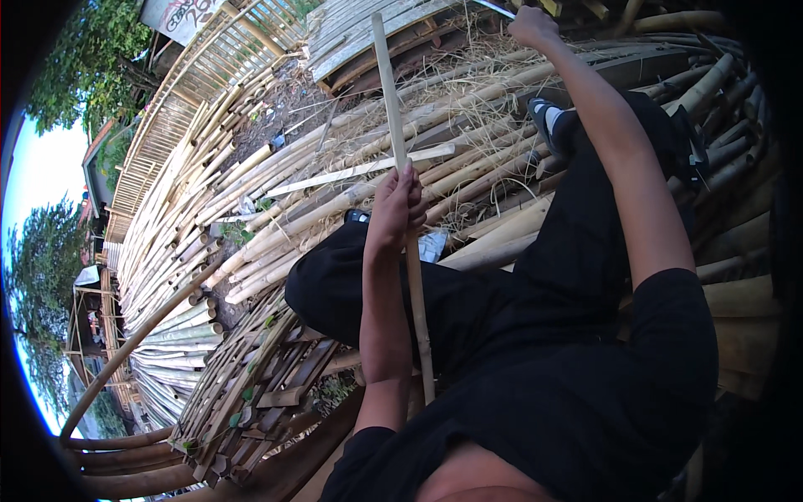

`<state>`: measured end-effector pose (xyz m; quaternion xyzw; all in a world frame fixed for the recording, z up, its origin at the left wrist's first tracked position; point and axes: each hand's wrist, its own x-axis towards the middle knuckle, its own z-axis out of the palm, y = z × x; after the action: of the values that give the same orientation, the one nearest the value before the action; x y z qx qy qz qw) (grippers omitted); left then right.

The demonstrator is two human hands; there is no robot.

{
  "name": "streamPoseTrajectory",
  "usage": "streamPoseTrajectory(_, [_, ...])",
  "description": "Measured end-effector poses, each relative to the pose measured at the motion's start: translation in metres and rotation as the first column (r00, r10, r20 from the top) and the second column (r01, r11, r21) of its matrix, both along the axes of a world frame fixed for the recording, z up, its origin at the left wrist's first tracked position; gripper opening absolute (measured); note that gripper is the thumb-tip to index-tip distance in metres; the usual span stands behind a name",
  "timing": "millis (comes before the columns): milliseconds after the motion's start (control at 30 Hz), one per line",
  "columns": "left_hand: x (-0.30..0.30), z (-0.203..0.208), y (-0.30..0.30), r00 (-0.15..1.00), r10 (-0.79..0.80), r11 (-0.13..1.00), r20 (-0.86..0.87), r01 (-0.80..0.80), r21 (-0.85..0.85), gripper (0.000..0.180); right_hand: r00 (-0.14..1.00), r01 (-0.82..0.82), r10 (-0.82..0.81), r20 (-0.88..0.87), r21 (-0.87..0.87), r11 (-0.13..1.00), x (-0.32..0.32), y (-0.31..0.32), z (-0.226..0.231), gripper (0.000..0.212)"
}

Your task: The person uses a knife to shave and smooth a thin strip of bamboo while sitting on a pile of bamboo stalks.

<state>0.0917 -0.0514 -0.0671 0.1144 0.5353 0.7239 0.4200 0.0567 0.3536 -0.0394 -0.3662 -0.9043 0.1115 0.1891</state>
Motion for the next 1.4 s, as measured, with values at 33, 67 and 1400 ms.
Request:
streamPoseTrajectory(33, [-0.005,0.002,0.003,1.000,0.006,0.999,0.010,-0.006,0.039,0.019,0.999,-0.045,0.046,0.004,-0.074,0.996,-0.002,-0.012,-0.003,0.036])
streamPoseTrajectory(67, [-0.008,0.003,0.005,1.000,0.011,0.997,0.019,-0.012,0.078,0.020,0.996,-0.088,0.090,0.005,-0.149,0.985,-0.003,-0.027,-0.010,0.036])
streamPoseTrajectory(1400, [0.015,-0.006,0.001,0.964,-0.180,0.983,0.197,0.170,0.068,0.024,0.887,-0.338,0.387,0.251,-0.217,0.916,-0.018,-0.086,-0.038,0.033])
